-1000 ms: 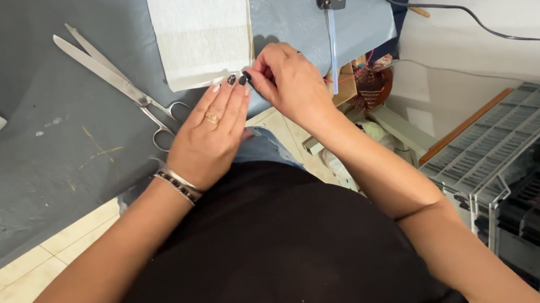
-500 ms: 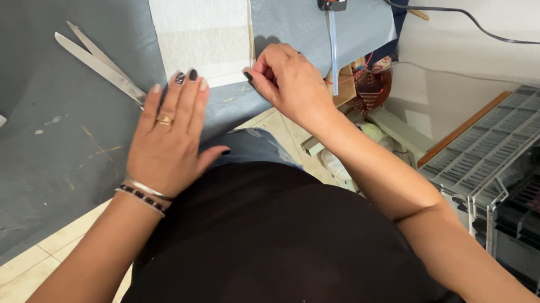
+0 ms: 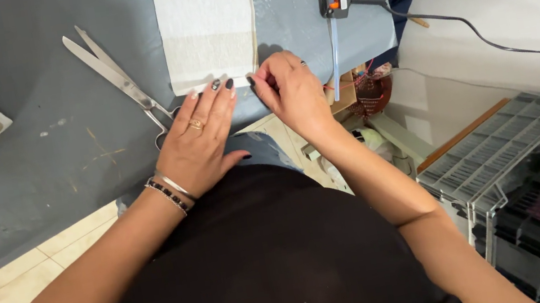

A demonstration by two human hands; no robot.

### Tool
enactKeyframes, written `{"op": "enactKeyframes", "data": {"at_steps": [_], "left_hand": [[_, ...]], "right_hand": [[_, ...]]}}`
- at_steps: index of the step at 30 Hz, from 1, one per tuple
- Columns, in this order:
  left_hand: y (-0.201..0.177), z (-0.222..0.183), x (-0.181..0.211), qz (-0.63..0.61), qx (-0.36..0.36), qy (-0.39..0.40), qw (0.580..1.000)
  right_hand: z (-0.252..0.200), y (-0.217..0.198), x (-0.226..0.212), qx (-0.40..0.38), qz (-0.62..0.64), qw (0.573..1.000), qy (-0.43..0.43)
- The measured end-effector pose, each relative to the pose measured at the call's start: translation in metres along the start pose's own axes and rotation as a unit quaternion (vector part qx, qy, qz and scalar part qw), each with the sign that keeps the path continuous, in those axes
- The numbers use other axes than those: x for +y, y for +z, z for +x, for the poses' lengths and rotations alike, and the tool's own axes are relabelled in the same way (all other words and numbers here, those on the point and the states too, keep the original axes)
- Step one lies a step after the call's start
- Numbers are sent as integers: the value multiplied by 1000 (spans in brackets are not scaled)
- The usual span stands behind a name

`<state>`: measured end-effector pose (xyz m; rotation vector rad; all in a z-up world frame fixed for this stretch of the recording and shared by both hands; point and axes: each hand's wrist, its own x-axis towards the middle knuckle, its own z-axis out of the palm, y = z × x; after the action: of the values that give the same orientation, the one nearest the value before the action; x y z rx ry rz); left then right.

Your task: Lining the interior of a cardboard box with striped fabric using scissors and adhesive

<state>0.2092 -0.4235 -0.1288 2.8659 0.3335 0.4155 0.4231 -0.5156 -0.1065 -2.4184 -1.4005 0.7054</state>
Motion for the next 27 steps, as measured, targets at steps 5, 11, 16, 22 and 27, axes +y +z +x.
{"op": "enactKeyframes", "data": {"at_steps": [5,11,16,22,27], "left_hand": [[-3,-2,-7,15,5,-13,1000],[-4,-2,-11,32,-1,-20,999],[-3,0,-12,39,-7,-24,999],[-1,-2,-12,45,-13,-28,999],[-1,6,-5,78,-6,-28,997]], "right_hand": [[-2,7,4,34,-2,999,-28],[-3,3,1,37,-3,999,-38],[-1,2,1,42,4,998,-50],[0,3,1,36,10,998,-53],[2,4,5,15,25,999,-33]]}}
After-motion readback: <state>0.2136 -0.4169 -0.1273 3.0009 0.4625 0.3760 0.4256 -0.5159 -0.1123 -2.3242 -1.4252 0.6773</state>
